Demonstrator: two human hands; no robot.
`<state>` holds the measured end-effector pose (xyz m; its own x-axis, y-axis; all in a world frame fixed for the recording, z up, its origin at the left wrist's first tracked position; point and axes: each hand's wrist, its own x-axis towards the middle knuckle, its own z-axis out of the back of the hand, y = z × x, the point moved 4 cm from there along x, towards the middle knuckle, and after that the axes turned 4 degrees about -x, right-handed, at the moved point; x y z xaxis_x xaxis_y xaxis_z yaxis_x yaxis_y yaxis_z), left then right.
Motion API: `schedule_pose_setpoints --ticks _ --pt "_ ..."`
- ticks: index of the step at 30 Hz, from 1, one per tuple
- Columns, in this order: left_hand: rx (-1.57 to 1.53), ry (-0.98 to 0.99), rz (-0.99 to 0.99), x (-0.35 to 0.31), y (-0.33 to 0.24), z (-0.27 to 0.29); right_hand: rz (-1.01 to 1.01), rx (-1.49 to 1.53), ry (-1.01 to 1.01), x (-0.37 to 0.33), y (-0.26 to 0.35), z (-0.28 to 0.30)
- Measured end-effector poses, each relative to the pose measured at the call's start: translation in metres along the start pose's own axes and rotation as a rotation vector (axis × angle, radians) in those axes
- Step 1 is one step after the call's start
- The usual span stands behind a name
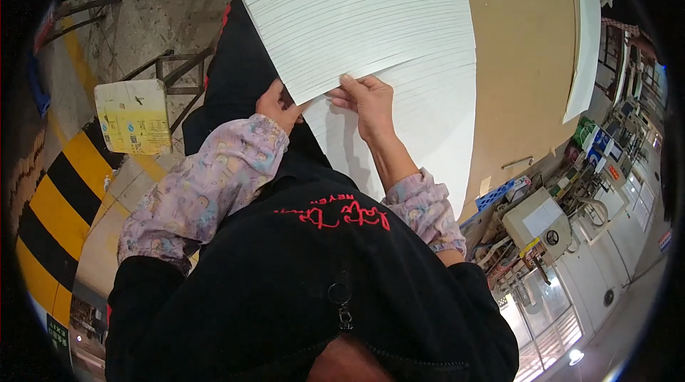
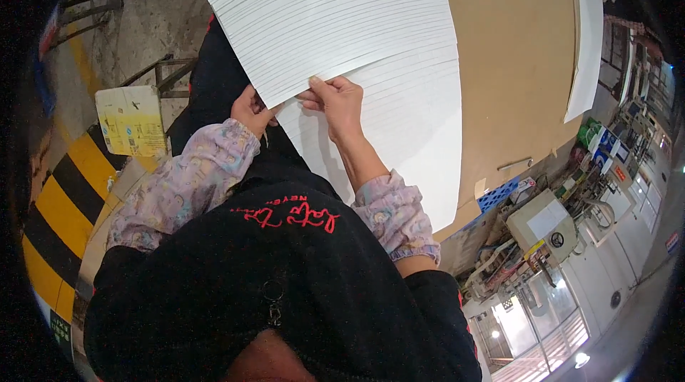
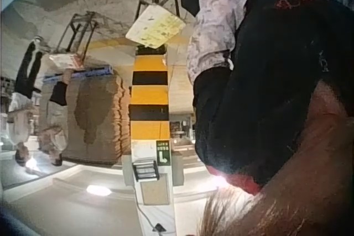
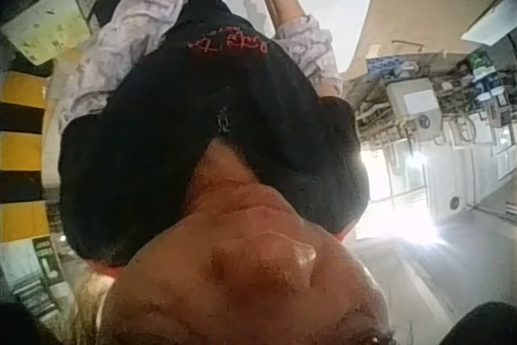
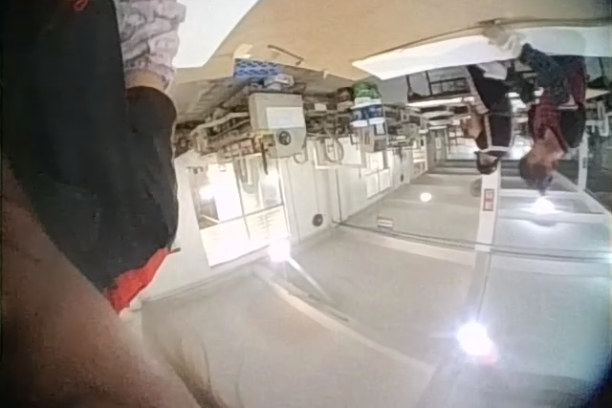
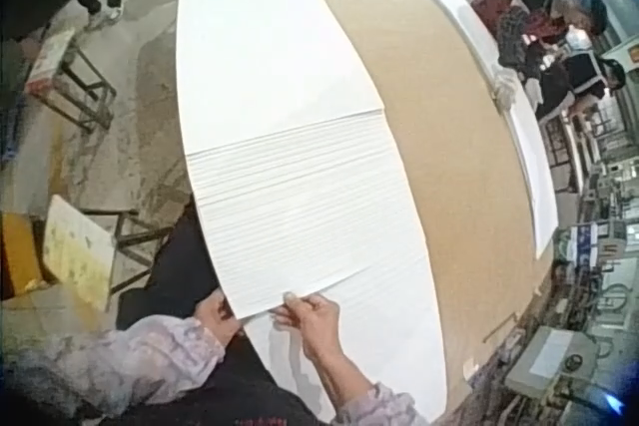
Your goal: Aligning and stacking large sheets of white paper on a work table in a factory.
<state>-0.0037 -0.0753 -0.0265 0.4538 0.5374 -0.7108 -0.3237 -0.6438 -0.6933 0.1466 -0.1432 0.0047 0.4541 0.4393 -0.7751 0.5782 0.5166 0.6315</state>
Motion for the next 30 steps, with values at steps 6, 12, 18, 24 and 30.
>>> schedule_pose_setpoints --ticks 6,12,18,24,30 --pt "0.011 0.026 -0.017 -0.001 0.001 0.001 -0.004 -0.063 0.011 0.001 0.004 0.002" --pt "-0.021 0.014 -0.055 -0.006 0.002 0.009 -0.014 -0.27 0.076 0.014 0.043 0.058" --pt "0.049 0.046 -0.051 -0.007 -0.001 0.012 0.343 -0.012 -0.253 0.049 0.09 0.155" --pt "0.233 0.009 -0.045 -0.013 -0.018 0.012 0.248 -0.12 -0.175 0.073 0.103 0.165" --pt "0.163 0.004 -0.066 -0.015 -0.019 0.011 0.198 -0.116 -0.22 0.078 0.112 0.174"
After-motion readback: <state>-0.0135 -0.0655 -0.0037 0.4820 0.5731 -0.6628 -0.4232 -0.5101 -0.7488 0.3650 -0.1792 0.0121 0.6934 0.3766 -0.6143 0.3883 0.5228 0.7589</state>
